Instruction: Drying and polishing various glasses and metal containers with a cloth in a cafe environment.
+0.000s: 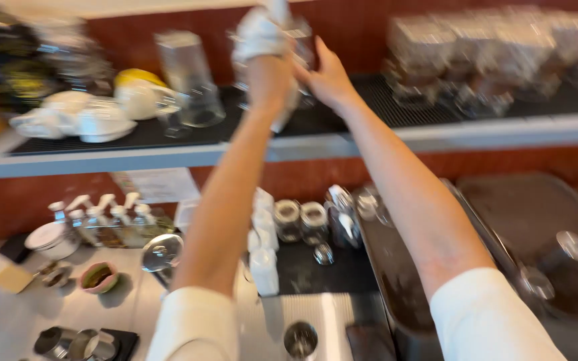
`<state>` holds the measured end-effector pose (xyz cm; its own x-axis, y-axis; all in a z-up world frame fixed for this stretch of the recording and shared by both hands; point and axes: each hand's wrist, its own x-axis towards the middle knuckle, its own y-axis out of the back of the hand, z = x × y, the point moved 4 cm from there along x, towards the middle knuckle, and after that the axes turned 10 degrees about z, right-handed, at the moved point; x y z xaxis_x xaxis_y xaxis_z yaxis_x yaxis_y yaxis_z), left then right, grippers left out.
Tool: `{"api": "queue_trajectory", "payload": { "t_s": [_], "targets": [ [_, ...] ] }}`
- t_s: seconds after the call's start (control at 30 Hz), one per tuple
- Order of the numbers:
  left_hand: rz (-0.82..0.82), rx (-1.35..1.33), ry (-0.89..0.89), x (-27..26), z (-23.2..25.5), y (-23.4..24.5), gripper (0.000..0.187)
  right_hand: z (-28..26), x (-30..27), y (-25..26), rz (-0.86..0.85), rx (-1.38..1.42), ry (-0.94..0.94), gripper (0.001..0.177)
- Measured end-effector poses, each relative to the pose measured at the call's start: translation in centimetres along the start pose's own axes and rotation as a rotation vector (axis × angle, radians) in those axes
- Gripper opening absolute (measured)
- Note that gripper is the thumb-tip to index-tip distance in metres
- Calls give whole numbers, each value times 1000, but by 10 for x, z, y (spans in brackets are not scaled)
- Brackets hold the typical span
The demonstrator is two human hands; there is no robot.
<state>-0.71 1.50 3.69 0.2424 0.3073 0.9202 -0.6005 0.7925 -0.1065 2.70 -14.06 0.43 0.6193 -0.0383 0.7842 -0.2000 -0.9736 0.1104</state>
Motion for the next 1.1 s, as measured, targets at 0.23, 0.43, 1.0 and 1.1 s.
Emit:
{"api": "queue_trajectory", "payload": {
  "t_s": [0.23,0.43,1.0,1.1],
  "targets": [
    [115,-351,24,-93,118,84,31,-159,-161,44,110,422,54,56],
    [-449,-570,664,-237,199,125,27,-193,-339,105,152,-25,-195,61],
    [-740,-780,1962,-563,203,108,60,-50,-437,326,-365,-1176,-268,88],
    [-586,-818,1975,-594,207,109,58,-32,-441,336,-483,-1122,-231,84]
  ]
}}
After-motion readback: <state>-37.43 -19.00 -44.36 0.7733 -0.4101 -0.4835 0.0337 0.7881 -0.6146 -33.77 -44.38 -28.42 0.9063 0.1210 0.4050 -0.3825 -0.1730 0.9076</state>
